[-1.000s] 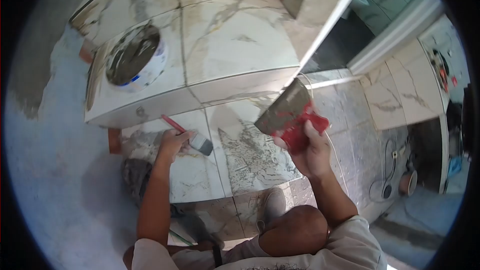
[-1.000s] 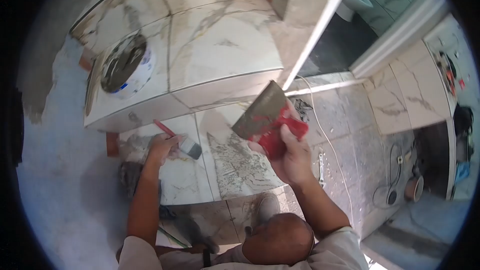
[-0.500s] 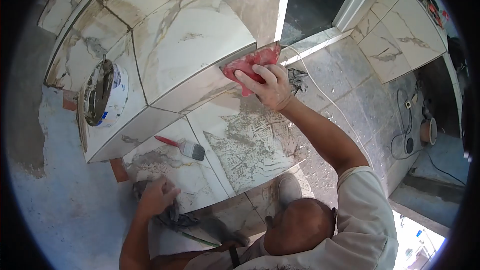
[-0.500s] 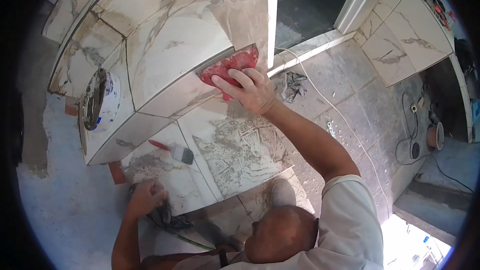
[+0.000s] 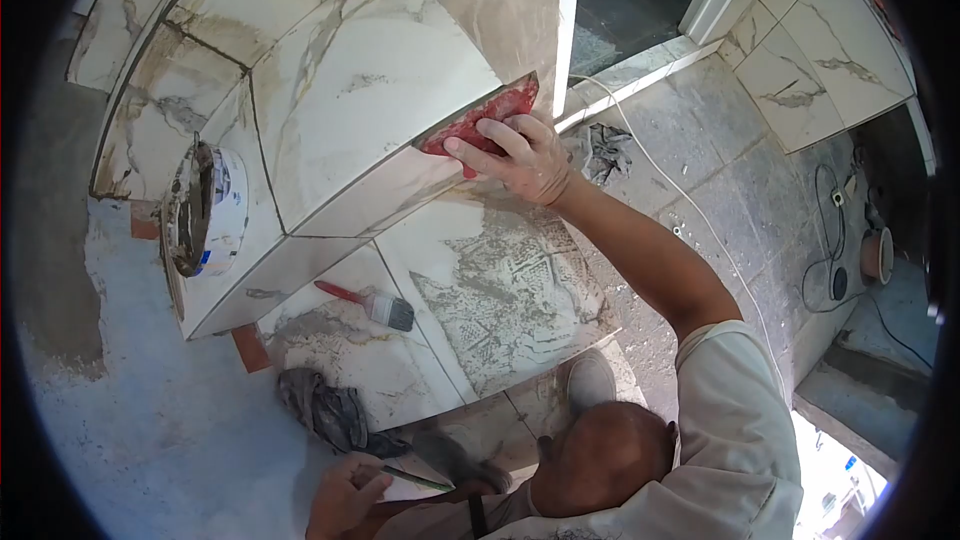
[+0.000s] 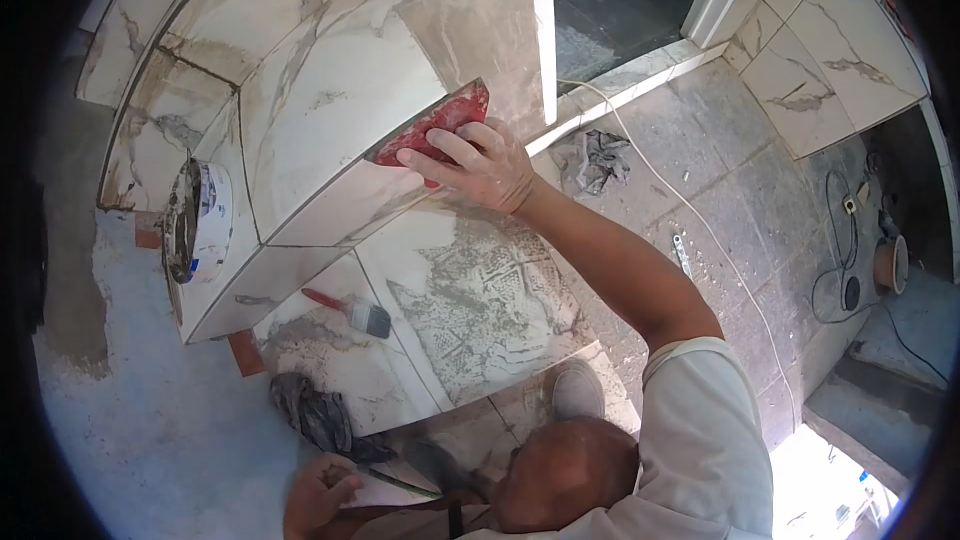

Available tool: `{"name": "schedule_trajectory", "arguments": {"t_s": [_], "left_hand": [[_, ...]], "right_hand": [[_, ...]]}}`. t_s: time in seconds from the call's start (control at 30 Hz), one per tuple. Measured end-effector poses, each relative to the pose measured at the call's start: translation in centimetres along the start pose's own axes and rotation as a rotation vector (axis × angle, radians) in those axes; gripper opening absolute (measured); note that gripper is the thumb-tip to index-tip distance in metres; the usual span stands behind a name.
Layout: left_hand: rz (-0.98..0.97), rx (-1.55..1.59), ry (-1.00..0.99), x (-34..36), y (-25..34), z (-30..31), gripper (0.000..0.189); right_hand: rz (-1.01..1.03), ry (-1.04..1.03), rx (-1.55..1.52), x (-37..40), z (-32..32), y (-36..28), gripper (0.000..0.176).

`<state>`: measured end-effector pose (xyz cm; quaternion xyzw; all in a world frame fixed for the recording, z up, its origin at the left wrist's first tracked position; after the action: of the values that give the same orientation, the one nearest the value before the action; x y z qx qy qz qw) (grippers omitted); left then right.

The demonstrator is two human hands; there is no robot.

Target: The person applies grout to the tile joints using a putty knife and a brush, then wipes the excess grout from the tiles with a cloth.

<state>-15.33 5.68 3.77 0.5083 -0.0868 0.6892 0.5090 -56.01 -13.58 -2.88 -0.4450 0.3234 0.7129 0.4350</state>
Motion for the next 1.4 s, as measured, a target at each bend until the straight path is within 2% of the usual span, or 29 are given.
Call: {"name": "schedule_trajectory", "arguments": {"t_s": [0.03,0.07,0.1,0.13,0.2,0.27,0.3,0.33,0.37,0.43,0.47,0.53,0.57,0.63,0.7,0.8,0.9,0.93,1.0,1.03,1.07,1.1,1.13,1.2,1.27,1.3,1.33,1.4], "left_hand": [[-0.008,0.041,-0.023,0.1,-0.1,-0.7,0.028],[-0.007,0.040,-0.025,0.7,1.8,-1.1,0.028],[0.089,-0.049,-0.033,1.7,3.4,-1.3,0.035],[0.184,-0.137,-0.041,2.6,4.4,-1.4,0.042],[0.128,-0.165,-0.046,3.0,4.9,-1.7,0.037],[0.068,-0.203,-0.060,3.0,4.9,-1.8,0.031],[-0.031,-0.216,-0.065,2.9,5.1,-1.8,0.031],[-0.122,-0.230,-0.073,3.0,5.1,-1.9,0.032],[-0.113,-0.239,-0.094,2.5,4.7,-2.1,0.032],[-0.511,-0.197,-0.093,2.1,6.9,-2.3,0.031],[-0.494,-0.210,-0.119,2.0,6.8,-2.3,0.031],[-0.679,-0.313,-0.150,2.8,7.6,-2.8,0.036],[-0.689,-0.322,-0.167,2.8,7.8,-3.0,0.036],[-0.820,-0.359,-0.204,3.1,8.9,-3.3,0.038],[-0.768,-0.428,-0.202,3.4,9.1,-3.9,0.036],[-0.566,-0.589,-0.122,3.9,8.8,-4.3,0.034],[-0.410,-0.709,-0.052,3.8,9.2,-4.2,0.033],[-0.379,-0.740,-0.037,3.7,9.4,-4.3,0.033],[-0.347,-0.791,-0.024,3.7,9.6,-4.3,0.033],[-0.339,-0.817,-0.022,3.7,9.5,-4.4,0.034],[-0.347,-0.828,-0.021,3.7,9.5,-4.4,0.034],[-0.377,-0.771,-0.008,3.8,9.6,-4.3,0.034],[-0.401,-0.712,0.002,4.0,9.7,-4.2,0.034],[-0.411,-0.723,-0.013,4.5,10.0,-4.3,0.032],[-0.428,-0.733,-0.024,4.4,8.7,-4.3,0.030],[-0.358,-0.462,-0.057,3.7,5.6,-4.4,0.028],[-0.282,-0.192,-0.089,3.3,3.7,-4.4,0.026],[-0.231,-0.148,-0.093,3.3,3.6,-4.3,0.025]], "right_hand": [[-0.003,-0.002,0.000,0.3,0.3,-0.2,0.053],[-0.020,-0.118,0.004,0.8,0.2,-0.5,0.053],[-0.034,-0.233,0.009,1.3,0.3,-0.8,0.053],[-0.030,-0.235,0.012,1.5,1.5,-1.4,0.053],[-0.141,-0.509,0.003,2.5,2.8,-2.3,0.055],[-0.178,-0.532,-0.063,1.8,6.0,-4.0,0.056],[-0.222,-0.553,-0.143,1.1,7.2,-4.6,0.057],[-0.294,-0.502,-0.233,0.1,8.2,-4.9,0.063],[-0.313,-0.518,-0.231,-0.9,8.8,-5.4,0.063],[-0.653,-0.418,-0.403,-1.9,9.1,-4.8,0.068],[-0.685,-0.429,-0.400,-2.0,8.4,-5.1,0.068],[-0.840,-0.313,-0.398,-1.8,7.4,-5.1,0.076],[-0.851,-0.311,-0.378,-1.7,6.4,-5.7,0.076],[-0.960,-0.070,-0.371,-1.2,4.4,-6.3,0.079],[-1.016,0.007,-0.330,-1.2,2.6,-7.0,0.078],[-1.011,0.053,-0.379,-2.0,0.3,-8.2,0.076],[-0.889,0.211,-0.518,-2.8,-0.9,-10.7,0.076],[-0.897,0.219,-0.522,-2.5,-0.6,-11.8,0.076],[-0.869,0.026,-0.671,-2.4,-1.0,-14.6,0.067],[-0.873,0.036,-0.664,-3.0,-0.4,-14.0,0.067],[-0.926,0.177,-0.626,-3.3,1.0,-12.6,0.066],[-0.972,0.316,-0.587,-3.5,2.6,-11.3,0.065],[-0.972,0.320,-0.580,-3.6,3.5,-10.5,0.065],[-1.280,0.211,-0.554,-2.3,3.9,-8.3,0.067],[-1.252,0.186,-0.467,-2.1,3.4,-7.3,0.067],[-1.226,0.150,-0.388,-1.8,2.8,-6.6,0.068],[-1.059,0.292,-0.480,-1.6,1.5,-5.7,0.073],[-0.999,0.290,-0.503,-1.9,0.2,-6.6,0.074]]}}
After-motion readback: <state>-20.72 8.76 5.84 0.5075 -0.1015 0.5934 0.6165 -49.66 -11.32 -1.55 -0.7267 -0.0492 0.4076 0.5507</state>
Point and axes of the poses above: each hand's wrist, its own x-axis away from the middle knuckle, its own z-axis out of the back of the hand, y = z × x, the point moved 6 cm from there along -x, towards the middle knuckle, and after that the axes turned 1 degree about -x, right-handed, at the moved point
